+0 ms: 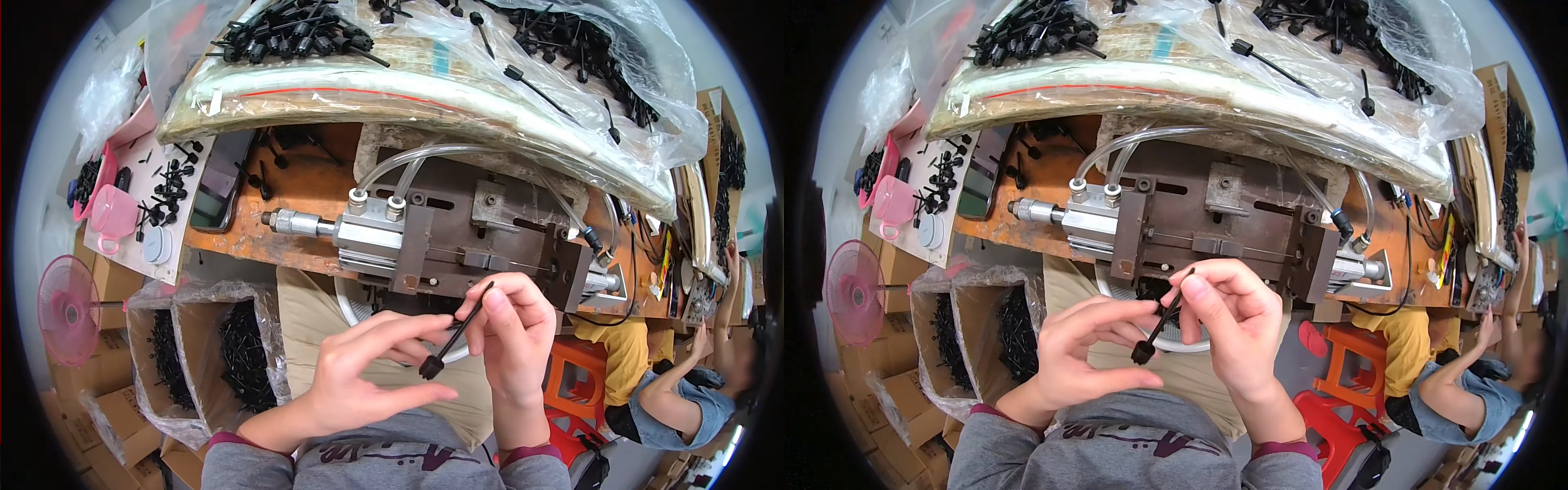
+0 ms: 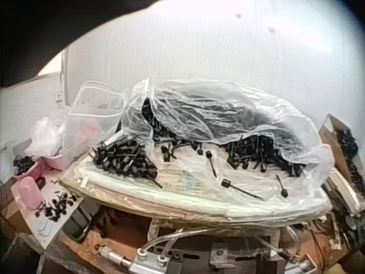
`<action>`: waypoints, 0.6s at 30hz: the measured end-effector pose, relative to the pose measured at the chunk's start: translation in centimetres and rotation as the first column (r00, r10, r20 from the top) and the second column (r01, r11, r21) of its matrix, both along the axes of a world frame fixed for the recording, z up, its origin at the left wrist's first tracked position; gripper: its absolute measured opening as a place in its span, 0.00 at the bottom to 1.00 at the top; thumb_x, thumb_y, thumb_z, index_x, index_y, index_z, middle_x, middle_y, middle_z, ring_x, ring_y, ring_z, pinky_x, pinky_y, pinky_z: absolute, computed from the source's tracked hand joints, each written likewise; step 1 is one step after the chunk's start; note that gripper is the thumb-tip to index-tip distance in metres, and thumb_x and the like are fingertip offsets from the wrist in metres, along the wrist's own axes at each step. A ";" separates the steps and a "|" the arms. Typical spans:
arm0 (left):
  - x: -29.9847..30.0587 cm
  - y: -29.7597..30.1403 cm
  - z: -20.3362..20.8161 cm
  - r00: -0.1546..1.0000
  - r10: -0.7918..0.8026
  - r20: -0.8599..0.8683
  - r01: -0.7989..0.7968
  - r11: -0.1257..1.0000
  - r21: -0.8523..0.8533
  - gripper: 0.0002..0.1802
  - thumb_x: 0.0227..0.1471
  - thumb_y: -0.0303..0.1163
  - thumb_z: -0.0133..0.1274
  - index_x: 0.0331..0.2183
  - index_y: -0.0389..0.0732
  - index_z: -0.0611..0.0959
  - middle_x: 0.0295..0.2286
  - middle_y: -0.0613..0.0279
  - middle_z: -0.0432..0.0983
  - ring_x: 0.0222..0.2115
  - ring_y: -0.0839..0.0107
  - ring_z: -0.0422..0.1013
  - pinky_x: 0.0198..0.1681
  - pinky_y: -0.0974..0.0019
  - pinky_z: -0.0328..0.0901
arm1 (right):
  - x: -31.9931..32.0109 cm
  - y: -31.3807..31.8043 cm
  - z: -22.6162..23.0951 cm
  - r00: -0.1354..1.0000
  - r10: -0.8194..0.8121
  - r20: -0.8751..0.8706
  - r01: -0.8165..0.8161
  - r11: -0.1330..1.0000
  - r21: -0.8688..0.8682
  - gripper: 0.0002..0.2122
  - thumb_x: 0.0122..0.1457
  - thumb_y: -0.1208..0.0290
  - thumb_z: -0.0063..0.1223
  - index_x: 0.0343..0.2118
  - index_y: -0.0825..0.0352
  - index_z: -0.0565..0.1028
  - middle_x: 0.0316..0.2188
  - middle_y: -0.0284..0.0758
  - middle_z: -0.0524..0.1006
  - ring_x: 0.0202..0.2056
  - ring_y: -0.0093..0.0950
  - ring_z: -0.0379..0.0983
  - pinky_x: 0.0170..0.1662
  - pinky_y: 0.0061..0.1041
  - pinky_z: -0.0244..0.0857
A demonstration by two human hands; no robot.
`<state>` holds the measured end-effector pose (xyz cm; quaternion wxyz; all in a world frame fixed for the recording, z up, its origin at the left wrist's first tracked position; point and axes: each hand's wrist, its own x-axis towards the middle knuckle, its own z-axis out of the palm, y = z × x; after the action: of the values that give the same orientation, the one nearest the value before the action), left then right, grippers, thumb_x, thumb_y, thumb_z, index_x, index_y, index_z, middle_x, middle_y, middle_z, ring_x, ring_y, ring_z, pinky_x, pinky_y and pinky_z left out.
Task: The person is using a specialized clamping or pressing machine to assemble small black plastic and rubber components.
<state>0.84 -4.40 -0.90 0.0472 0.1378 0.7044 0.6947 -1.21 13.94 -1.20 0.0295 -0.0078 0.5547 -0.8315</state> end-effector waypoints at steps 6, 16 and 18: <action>0.5 -0.4 -0.5 0.885 -0.067 -0.460 -0.061 0.964 -0.258 0.19 0.38 0.21 0.69 0.38 0.37 0.87 0.41 0.55 0.79 0.36 0.66 0.79 0.36 0.69 0.76 | -0.1 0.3 0.2 0.999 0.035 0.024 -0.034 0.998 -0.060 0.08 0.65 0.75 0.50 0.42 0.74 0.74 0.30 0.44 0.80 0.21 0.22 0.74 0.24 0.18 0.67; 0.0 -0.8 0.0 0.799 -0.244 -0.549 0.102 0.956 -0.276 0.17 0.37 0.23 0.68 0.35 0.35 0.87 0.44 0.50 0.80 0.34 0.64 0.80 0.35 0.67 0.76 | 0.1 1.4 0.5 0.998 -0.053 -0.038 0.051 0.998 -0.043 0.08 0.66 0.74 0.48 0.35 0.76 0.73 0.30 0.45 0.79 0.19 0.23 0.75 0.21 0.18 0.67; 0.4 -0.9 0.2 0.791 -0.293 -0.537 0.165 0.948 -0.273 0.16 0.37 0.23 0.68 0.35 0.34 0.86 0.43 0.49 0.80 0.34 0.63 0.80 0.34 0.67 0.76 | -0.1 2.0 0.3 0.986 -0.146 -0.086 0.143 0.989 -0.031 0.09 0.66 0.73 0.48 0.35 0.75 0.73 0.28 0.45 0.79 0.18 0.25 0.75 0.21 0.19 0.68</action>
<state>1.21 -5.32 -0.68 -0.0673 0.4182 0.7338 0.5311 -1.35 15.97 -0.94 -0.0555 -0.0046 0.5442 -0.8371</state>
